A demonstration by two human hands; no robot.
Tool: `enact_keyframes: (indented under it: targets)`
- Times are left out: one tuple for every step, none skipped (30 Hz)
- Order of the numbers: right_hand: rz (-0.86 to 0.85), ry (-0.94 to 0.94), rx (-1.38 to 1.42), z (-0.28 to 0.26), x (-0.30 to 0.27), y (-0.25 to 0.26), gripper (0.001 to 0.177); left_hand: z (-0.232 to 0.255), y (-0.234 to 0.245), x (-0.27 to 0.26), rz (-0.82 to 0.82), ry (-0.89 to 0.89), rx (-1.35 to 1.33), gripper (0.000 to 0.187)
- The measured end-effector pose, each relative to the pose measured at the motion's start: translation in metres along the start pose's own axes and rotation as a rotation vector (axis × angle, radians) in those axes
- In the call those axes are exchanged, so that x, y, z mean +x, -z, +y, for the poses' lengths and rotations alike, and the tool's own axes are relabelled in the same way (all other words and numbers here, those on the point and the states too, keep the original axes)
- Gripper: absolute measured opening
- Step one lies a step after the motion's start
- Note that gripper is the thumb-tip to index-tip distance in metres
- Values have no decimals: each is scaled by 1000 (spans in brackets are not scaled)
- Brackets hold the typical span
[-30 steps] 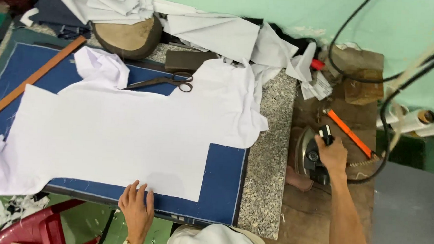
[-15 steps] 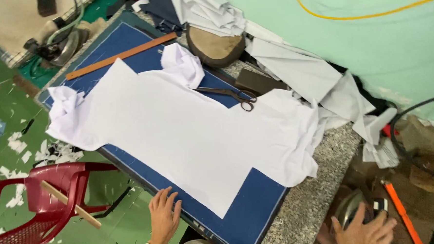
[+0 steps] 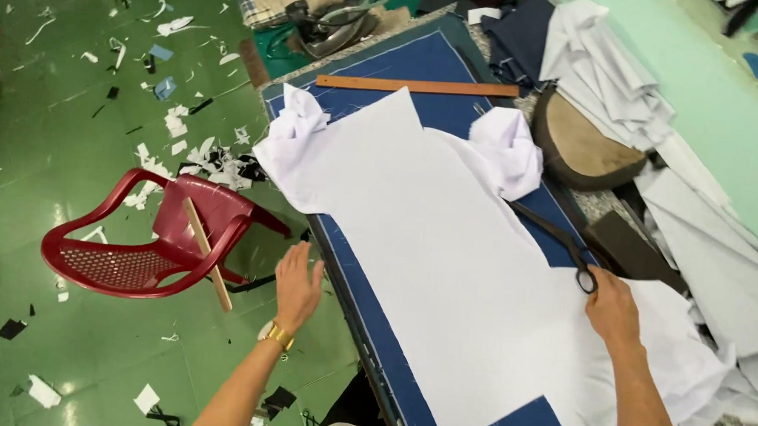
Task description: The person cuts a large white fabric sheet on a blue worktable using shears, then irons the cut pieces with a steam iron. The person repeatedly cuts and irons sections of the fabric, arranging the pieces on the table throughout the process.
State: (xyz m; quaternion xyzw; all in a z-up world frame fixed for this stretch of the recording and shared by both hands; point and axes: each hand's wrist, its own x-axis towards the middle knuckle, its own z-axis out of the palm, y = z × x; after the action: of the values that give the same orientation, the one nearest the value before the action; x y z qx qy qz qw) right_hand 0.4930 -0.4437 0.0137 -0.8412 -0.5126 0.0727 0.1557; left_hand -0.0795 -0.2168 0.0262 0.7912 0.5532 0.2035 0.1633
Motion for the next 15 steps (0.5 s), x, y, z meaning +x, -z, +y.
enact_keyframes:
  targets:
    - [22,62,-71,12,6,-9,53,-13,6,19,39,57,-23,59]
    - [46,122,-140,24,12,-19,45,-27,12,39,78,111,-47,59]
    - [41,135,-141,20,17,-18,45,-37,17,64,84,124,-46,59]
    - [42,119,-185,18,20,-16,41,-46,22,88,112,252,-185,64]
    - [44,102,-228,16,22,-14,38,-56,27,113,140,380,-325,70]
    - [42,106,-232,11,27,-14,38,-64,33,137,141,385,-327,70]
    - [-22,37,-189,6,32,-13,39,-73,40,161,132,545,-472,74]
    - [-84,-34,-146,2,35,-13,41,-81,46,186,120,704,-616,79]
    - [-86,-32,-150,5,37,-17,41,-95,41,205,120,708,-619,79]
    - [-71,-23,-167,8,40,-19,39,-109,37,225,164,721,-620,80]
    - [-56,-14,-184,11,42,-21,37,-123,32,245,208,734,-622,82]
    - [-57,-14,-189,-6,50,-6,37,-119,36,261,206,737,-626,82]
    - [-225,-186,-103,-24,56,9,44,-114,40,276,171,638,-500,77]
    - [-390,-360,-16,-41,62,23,51,-109,43,290,135,539,-374,73]
    - [-391,-362,-22,-47,63,29,51,-111,37,304,132,543,-379,73]
